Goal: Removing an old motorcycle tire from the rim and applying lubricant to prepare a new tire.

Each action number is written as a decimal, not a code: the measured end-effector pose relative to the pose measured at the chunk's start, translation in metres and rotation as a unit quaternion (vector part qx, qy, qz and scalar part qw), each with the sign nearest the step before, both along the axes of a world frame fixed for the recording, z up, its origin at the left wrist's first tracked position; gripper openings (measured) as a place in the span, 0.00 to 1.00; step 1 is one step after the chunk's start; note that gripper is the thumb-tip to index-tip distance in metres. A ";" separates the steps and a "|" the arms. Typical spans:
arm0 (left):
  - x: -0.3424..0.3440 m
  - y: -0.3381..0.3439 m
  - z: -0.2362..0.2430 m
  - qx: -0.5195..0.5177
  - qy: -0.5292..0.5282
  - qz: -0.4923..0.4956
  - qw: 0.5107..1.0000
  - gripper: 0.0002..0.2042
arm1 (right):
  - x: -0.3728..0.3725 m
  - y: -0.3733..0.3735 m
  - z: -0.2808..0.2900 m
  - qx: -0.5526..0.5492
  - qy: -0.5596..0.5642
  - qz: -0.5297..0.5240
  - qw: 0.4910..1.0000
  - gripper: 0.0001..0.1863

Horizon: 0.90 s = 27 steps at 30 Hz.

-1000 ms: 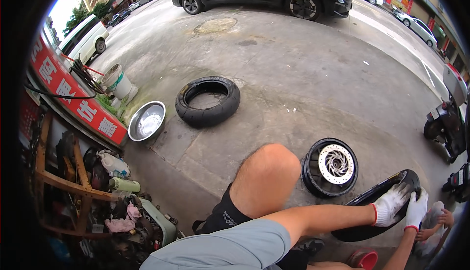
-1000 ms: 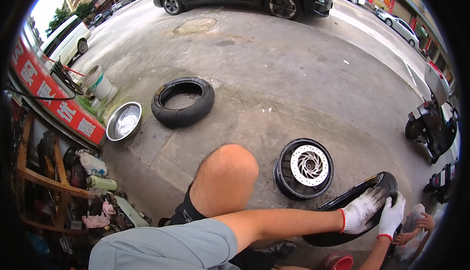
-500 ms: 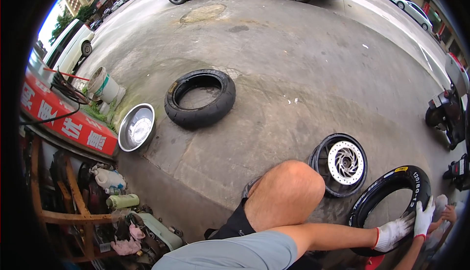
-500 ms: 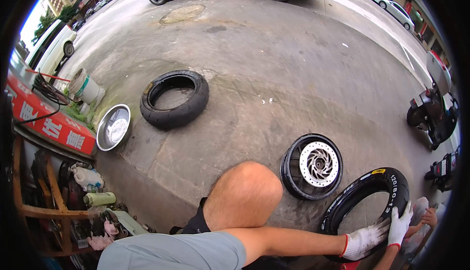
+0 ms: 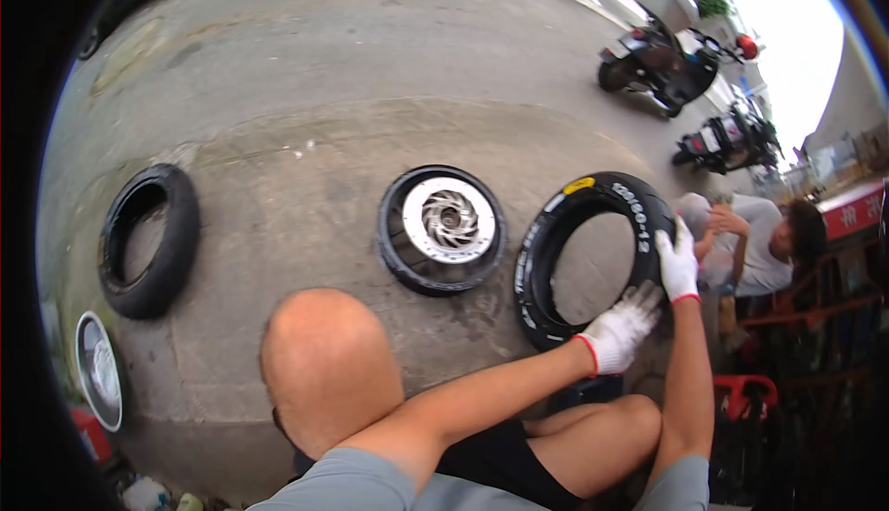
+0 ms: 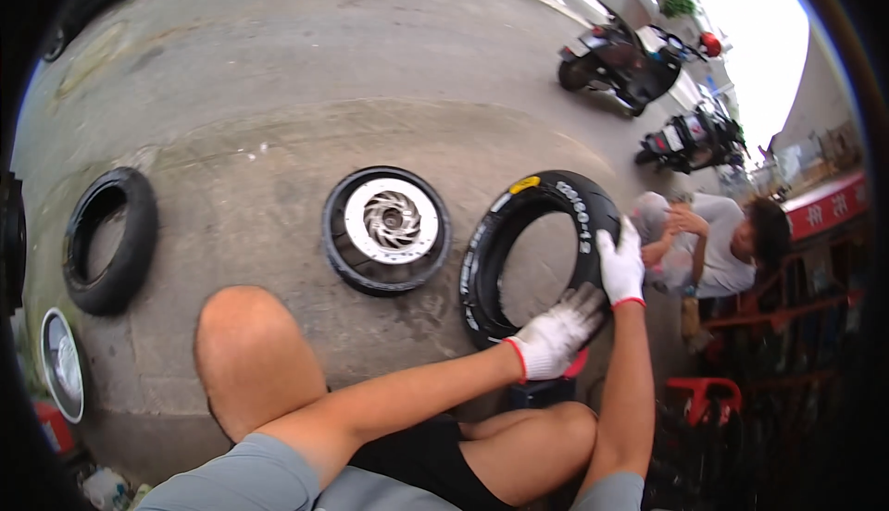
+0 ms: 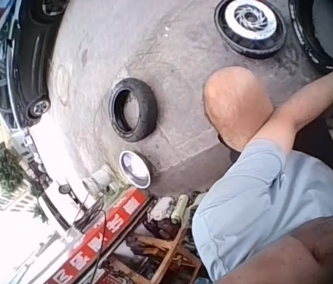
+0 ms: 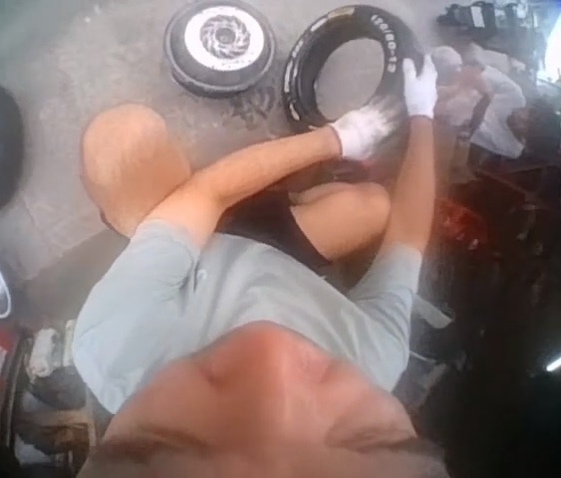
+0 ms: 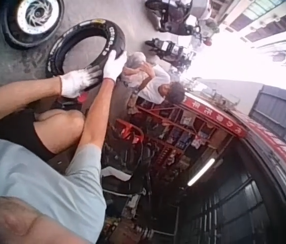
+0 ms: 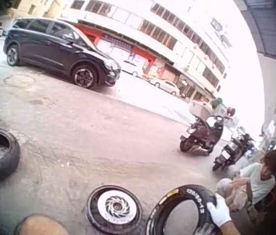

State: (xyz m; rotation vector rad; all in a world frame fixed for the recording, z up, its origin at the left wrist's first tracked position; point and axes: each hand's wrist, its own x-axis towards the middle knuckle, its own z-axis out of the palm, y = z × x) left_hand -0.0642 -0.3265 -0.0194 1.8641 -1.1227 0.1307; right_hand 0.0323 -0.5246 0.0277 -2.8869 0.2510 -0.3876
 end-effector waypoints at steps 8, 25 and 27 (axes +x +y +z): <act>-0.010 -0.018 0.005 0.021 -0.018 -0.039 0.999 0.40 | -0.020 -0.024 0.009 0.026 -0.031 -0.002 0.999 0.28; -0.011 -0.021 -0.003 0.006 -0.012 -0.005 1.000 0.37 | -0.005 -0.014 0.000 0.036 -0.050 0.045 0.997 0.26; -0.015 -0.021 -0.006 -0.027 0.034 -0.003 0.999 0.33 | -0.006 -0.017 -0.004 0.038 -0.041 0.050 0.997 0.26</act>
